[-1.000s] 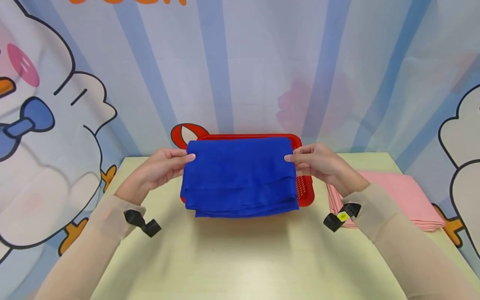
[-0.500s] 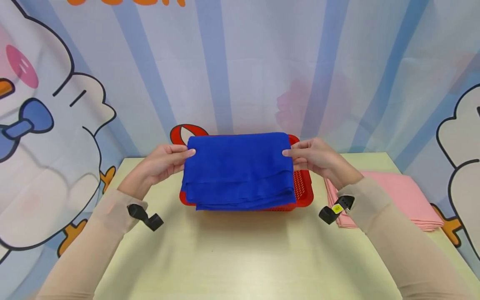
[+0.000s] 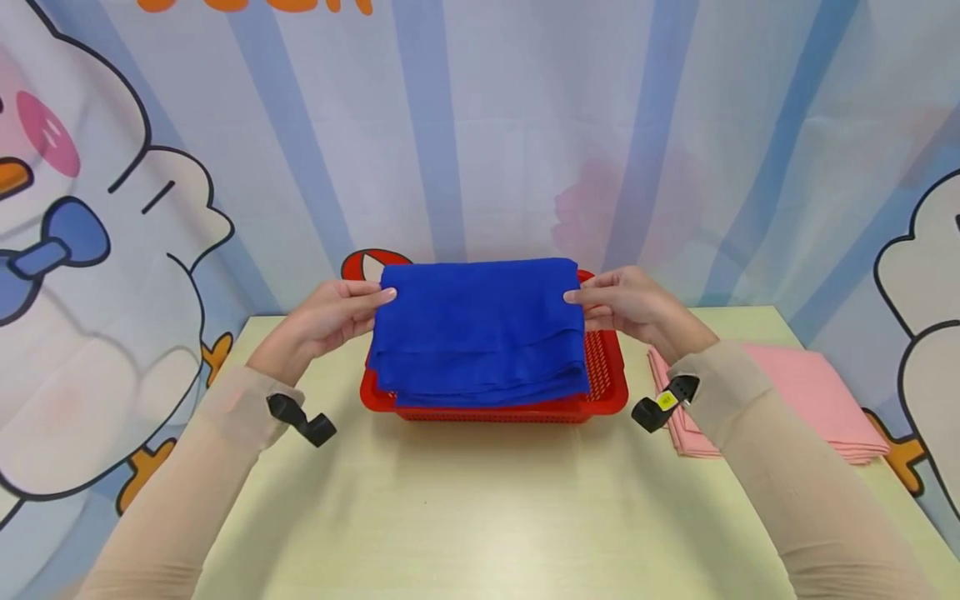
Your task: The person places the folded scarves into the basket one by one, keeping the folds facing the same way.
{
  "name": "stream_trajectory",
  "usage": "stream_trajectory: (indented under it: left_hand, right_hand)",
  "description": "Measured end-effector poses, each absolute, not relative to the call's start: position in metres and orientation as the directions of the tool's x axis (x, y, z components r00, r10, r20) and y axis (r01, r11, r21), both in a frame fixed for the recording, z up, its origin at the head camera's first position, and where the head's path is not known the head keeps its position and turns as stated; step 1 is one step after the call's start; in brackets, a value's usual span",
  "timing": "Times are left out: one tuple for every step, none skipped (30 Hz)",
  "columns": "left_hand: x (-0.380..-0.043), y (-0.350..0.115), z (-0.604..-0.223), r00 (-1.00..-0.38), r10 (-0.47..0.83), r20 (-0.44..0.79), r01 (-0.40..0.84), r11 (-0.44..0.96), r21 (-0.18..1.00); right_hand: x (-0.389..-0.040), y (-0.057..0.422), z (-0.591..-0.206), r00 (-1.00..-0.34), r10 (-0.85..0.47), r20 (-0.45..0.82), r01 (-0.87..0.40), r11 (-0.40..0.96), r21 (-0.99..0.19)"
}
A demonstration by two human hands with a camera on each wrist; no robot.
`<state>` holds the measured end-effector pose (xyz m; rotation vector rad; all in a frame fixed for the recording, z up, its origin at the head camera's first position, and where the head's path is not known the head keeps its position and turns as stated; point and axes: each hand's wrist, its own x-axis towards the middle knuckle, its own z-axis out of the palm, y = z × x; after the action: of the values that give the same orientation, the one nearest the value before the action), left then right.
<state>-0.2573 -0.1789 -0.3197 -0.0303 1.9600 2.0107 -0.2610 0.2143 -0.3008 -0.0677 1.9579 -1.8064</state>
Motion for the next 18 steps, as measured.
stream_trajectory:
  left_hand:
    - [-0.258,-0.179,-0.32,-0.945,0.218,-0.242,-0.248,0.002,0.969]
    - [-0.259,-0.178,-0.32,-0.946,0.22,-0.239,-0.245,-0.001,0.97]
    - [-0.26,-0.178,-0.321,-0.947,0.22,-0.236,-0.242,-0.003,0.97]
    - [-0.261,-0.178,-0.321,-0.948,0.218,-0.233,-0.24,-0.007,0.971]
    - [-0.262,-0.178,-0.321,-0.949,0.215,-0.232,-0.24,-0.01,0.971]
    - [-0.263,-0.178,-0.322,-0.95,0.213,-0.23,-0.238,-0.009,0.971]
    - [-0.264,-0.178,-0.322,-0.95,0.211,-0.229,-0.236,-0.011,0.972]
    - [-0.264,-0.177,-0.322,-0.951,0.205,-0.23,-0.238,-0.013,0.971]
    - [-0.265,-0.177,-0.322,-0.952,0.197,-0.235,-0.242,-0.011,0.97]
    - [-0.266,-0.177,-0.322,-0.952,0.192,-0.239,-0.245,-0.009,0.969]
    - [-0.266,-0.176,-0.322,-0.952,0.186,-0.245,-0.25,-0.006,0.968]
    - [-0.267,-0.176,-0.322,-0.951,0.181,-0.251,-0.256,-0.004,0.967]
    - [-0.268,-0.175,-0.321,-0.95,0.178,-0.257,-0.262,-0.005,0.965]
    - [-0.269,-0.175,-0.321,-0.949,0.175,-0.264,-0.268,-0.003,0.963]
    - [-0.27,-0.175,-0.321,-0.947,0.175,-0.269,-0.274,-0.002,0.962]
    - [-0.271,-0.174,-0.321,-0.946,0.174,-0.275,-0.279,-0.003,0.96]
    - [-0.272,-0.174,-0.321,-0.944,0.172,-0.28,-0.285,-0.005,0.958]
    - [-0.273,-0.174,-0.321,-0.943,0.171,-0.286,-0.29,-0.003,0.957]
  right_hand:
    - [-0.262,0.214,-0.301,-0.887,-0.347,-0.306,0.278,0.13,-0.952]
    - [-0.262,0.214,-0.301,-0.886,-0.347,-0.307,0.28,0.128,-0.952]
    - [-0.263,0.214,-0.301,-0.886,-0.348,-0.307,0.281,0.125,-0.952]
    - [-0.264,0.214,-0.301,-0.886,-0.348,-0.306,0.281,0.123,-0.952]
    - [-0.265,0.214,-0.301,-0.886,-0.348,-0.306,0.281,0.121,-0.952]
    - [-0.265,0.214,-0.301,-0.887,-0.344,-0.307,0.284,0.118,-0.952]
    - [-0.266,0.213,-0.301,-0.888,-0.341,-0.308,0.285,0.117,-0.951]
    - [-0.267,0.213,-0.301,-0.888,-0.34,-0.309,0.287,0.115,-0.951]
    - [-0.268,0.213,-0.301,-0.888,-0.339,-0.31,0.289,0.113,-0.951]
    - [-0.268,0.212,-0.301,-0.888,-0.339,-0.311,0.29,0.112,-0.951]
    - [-0.269,0.212,-0.301,-0.887,-0.339,-0.312,0.293,0.109,-0.95]
    - [-0.27,0.212,-0.302,-0.886,-0.341,-0.313,0.294,0.106,-0.95]
    - [-0.271,0.212,-0.302,-0.886,-0.341,-0.314,0.297,0.103,-0.949]
    - [-0.272,0.212,-0.302,-0.886,-0.34,-0.316,0.299,0.102,-0.949]
    - [-0.273,0.212,-0.302,-0.885,-0.34,-0.318,0.302,0.1,-0.948]
    - [-0.273,0.212,-0.302,-0.885,-0.338,-0.321,0.307,0.097,-0.947]
    - [-0.274,0.212,-0.302,-0.884,-0.335,-0.325,0.312,0.093,-0.946]
    - [-0.275,0.212,-0.303,-0.884,-0.334,-0.328,0.316,0.091,-0.944]
